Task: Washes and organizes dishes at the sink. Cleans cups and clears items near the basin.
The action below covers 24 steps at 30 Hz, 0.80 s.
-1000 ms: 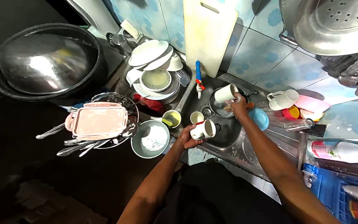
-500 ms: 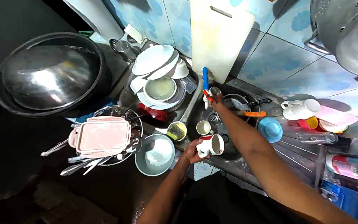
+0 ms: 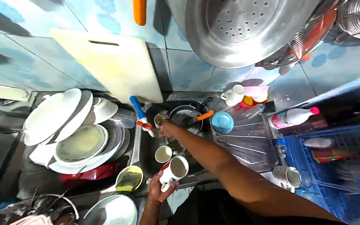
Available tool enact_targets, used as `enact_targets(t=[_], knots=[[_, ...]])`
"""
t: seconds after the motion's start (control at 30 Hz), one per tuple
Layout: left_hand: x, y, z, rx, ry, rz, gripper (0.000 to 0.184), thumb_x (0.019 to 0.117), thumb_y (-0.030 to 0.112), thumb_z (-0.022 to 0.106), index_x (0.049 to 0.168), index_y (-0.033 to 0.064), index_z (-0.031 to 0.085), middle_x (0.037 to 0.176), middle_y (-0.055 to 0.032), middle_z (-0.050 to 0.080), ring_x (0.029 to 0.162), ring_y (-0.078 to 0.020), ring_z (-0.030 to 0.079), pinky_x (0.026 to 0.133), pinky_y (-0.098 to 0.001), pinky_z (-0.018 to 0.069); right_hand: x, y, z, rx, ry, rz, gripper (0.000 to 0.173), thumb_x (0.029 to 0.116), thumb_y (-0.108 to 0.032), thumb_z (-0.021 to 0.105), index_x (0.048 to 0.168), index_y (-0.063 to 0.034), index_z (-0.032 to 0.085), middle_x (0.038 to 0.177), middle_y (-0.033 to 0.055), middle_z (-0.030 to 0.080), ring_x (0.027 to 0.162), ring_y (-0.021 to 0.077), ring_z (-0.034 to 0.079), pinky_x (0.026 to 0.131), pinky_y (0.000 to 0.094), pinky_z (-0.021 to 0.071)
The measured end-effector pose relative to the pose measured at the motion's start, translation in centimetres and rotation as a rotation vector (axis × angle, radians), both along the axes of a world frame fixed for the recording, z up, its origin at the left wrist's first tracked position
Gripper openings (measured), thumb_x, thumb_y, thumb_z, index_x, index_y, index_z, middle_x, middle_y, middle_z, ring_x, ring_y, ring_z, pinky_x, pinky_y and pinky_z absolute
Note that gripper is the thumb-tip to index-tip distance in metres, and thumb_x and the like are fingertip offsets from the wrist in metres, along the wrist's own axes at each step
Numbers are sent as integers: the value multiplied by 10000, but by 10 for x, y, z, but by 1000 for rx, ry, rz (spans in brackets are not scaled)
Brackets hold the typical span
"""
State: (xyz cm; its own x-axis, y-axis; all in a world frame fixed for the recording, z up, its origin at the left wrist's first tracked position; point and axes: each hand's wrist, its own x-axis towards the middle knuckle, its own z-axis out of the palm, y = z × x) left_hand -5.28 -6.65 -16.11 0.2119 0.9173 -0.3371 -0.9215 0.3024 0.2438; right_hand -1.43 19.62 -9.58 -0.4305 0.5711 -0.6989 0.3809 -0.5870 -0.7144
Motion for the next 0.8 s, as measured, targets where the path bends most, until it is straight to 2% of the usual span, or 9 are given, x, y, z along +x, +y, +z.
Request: enact_targets(t=[0.03, 0.07, 0.17, 0.23, 0.37, 0.47, 0.53, 0.6, 0.8], knots=[[0, 0, 0, 6, -3, -3, 489, 783, 459, 816, 1157, 152, 739, 1088, -158, 744, 953, -315, 744, 770, -525, 628, 15, 3, 10, 39, 40, 18, 366, 1066, -120, 473, 1406, 14, 475, 1174, 217, 584, 926, 263, 615, 813, 422, 553], [0, 0, -1, 13, -4, -4, 497, 781, 462, 819, 1160, 151, 738, 1092, -162, 743, 957, -317, 743, 773, -527, 628, 35, 4, 27, 108, 46, 37, 421, 1049, -106, 510, 1459, -15, 475, 1280, 244, 615, 1000, 291, 658, 850, 439, 561], [-1, 1, -2, 31, 19, -20, 515, 776, 476, 820, 1172, 158, 732, 1103, -165, 739, 953, -323, 741, 761, -524, 628, 116, 8, 67, 552, -103, -75, 411, 1015, -164, 604, 1400, -31, 551, 1248, 202, 673, 1063, 298, 699, 909, 490, 595], [-1, 1, -2, 22, 25, -31, 529, 775, 481, 818, 1182, 156, 724, 1116, -175, 734, 960, -338, 739, 760, -534, 627, 188, 11, 77, 877, -280, -348, 480, 951, -182, 688, 1365, 18, 549, 1216, 214, 673, 1094, 301, 680, 951, 480, 575], [0, 1, 0, 16, -7, -41, 542, 761, 466, 831, 1189, 152, 719, 1124, -181, 729, 976, -341, 734, 784, -536, 621, 341, 18, 72, 1212, -465, -978, 816, 816, -197, 831, 1444, 98, 403, 1419, 301, 508, 1308, 364, 531, 1095, 451, 473], [1, 3, 4, 19, -33, -44, 544, 756, 454, 835, 1191, 147, 719, 1125, -185, 726, 980, -342, 732, 787, -530, 620, 413, 32, 31, 1078, -466, -1128, 901, 766, -170, 876, 1501, -13, 379, 1472, 223, 501, 1335, 333, 523, 1096, 472, 476], [2, 4, 7, 2, -18, -39, 556, 751, 456, 838, 1194, 143, 715, 1128, -192, 724, 974, -352, 732, 777, -527, 622, 430, 42, 5, 909, -396, -1114, 782, 767, -96, 858, 1451, -35, 484, 1395, 222, 581, 1267, 342, 585, 1055, 525, 501], [3, 3, 7, -11, -20, -40, 560, 753, 451, 838, 1195, 131, 709, 1131, -201, 720, 983, -365, 728, 790, -540, 619, 433, 51, -13, 766, -441, -1073, 750, 757, -149, 899, 1400, -15, 538, 1340, 246, 614, 1233, 373, 605, 1038, 565, 499], [2, 3, 9, -2, -36, -28, 562, 752, 428, 844, 1197, 114, 704, 1139, -208, 715, 998, -366, 723, 802, -534, 616, 407, 60, -11, 687, -776, -1028, 939, 742, -289, 925, 1480, 23, 437, 1378, 272, 592, 1317, 390, 561, 1117, 538, 437]])
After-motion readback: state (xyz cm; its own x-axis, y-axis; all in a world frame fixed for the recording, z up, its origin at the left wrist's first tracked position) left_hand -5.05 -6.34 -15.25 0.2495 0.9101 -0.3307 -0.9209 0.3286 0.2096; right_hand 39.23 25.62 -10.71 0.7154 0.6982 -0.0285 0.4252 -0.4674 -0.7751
